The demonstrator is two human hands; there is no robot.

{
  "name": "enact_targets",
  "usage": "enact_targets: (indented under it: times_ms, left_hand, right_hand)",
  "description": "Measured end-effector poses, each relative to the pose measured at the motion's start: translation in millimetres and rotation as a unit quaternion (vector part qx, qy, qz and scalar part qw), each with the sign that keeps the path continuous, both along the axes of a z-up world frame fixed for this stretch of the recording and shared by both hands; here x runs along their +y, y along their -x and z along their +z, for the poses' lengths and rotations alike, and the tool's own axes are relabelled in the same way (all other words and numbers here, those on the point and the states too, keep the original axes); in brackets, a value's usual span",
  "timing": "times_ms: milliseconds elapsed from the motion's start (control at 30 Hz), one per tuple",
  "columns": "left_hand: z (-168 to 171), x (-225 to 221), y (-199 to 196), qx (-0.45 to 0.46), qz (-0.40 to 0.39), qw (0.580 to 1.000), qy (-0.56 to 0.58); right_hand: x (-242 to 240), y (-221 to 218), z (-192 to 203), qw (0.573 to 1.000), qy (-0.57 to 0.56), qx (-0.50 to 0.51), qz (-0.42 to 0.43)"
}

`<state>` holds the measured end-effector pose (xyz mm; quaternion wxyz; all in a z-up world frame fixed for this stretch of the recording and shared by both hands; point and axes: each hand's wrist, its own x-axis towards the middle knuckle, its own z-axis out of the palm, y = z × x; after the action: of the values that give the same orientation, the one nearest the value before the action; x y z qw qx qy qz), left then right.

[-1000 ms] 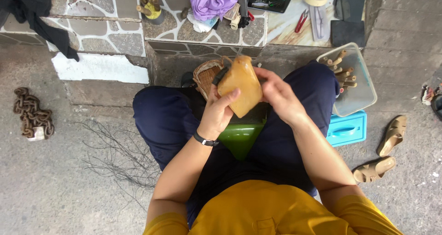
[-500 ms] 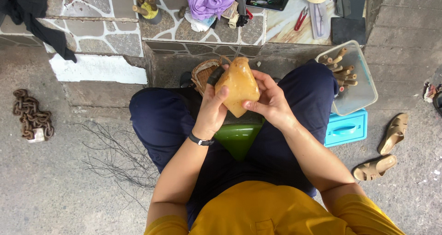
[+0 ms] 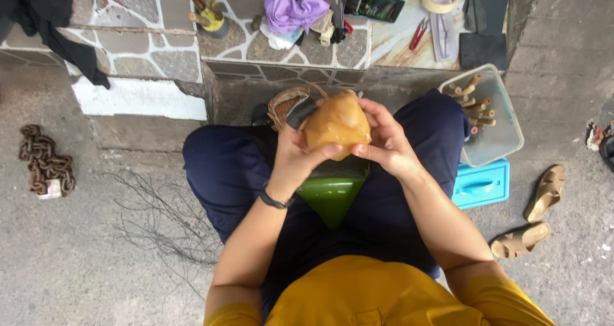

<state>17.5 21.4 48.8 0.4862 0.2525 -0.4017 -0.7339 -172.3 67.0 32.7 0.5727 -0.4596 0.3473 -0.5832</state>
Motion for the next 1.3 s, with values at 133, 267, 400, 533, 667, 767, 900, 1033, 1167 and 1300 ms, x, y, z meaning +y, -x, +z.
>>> enact_targets:
  times_ms: [133,267,400,533,667,767,900,1033,1167,1300]
  left_hand:
    - [14,9,7,-0.075,0.075,0.985,0.138]
    - [26,12,8,-0.183,0.136,0.941,0.251]
    - [24,10,6,-0.188,0.14,0.945,0.227]
    - [23,14,5,-0.165,0.126,0.972,0.107]
    - [-3,12,7,-0.009,0.071,0.991,-0.117]
    - [27,12,13,0.061,0.067,0.945,-0.315]
    - [15,1,-2,0.114,0.081,0.916,-0.376]
    - [-15,-12,-38,0.163,0.071,0.911,-0.373]
    - [5,-19,-47,0.196,0.02,0.942,-0.27]
    - [23,-16,-39,0.195,0.064,0.942,-0.266]
  right_hand:
    - [1,5,-16,0.999,-0.033,-0.007,0.012]
    - [-5,-2,12,0.999,-0.023,0.021,0.022]
    - [-1,2,-4,0.999,-0.021,0.022,0.018]
    - [0,11,-29,0.999,-0.023,0.026,0.02]
    - [4,4,-39,1.0,-0.023,0.006,0.006]
    - [5,-5,-10,0.999,-0.032,-0.011,0.016]
    - [13,-11,26,0.999,-0.038,0.02,0.024]
    - [33,20,41,0.997,-0.034,0.039,-0.064]
    - [89,111,18,0.959,-0.103,0.097,-0.247]
    - [141,212,-43,0.761,-0.335,0.023,-0.556]
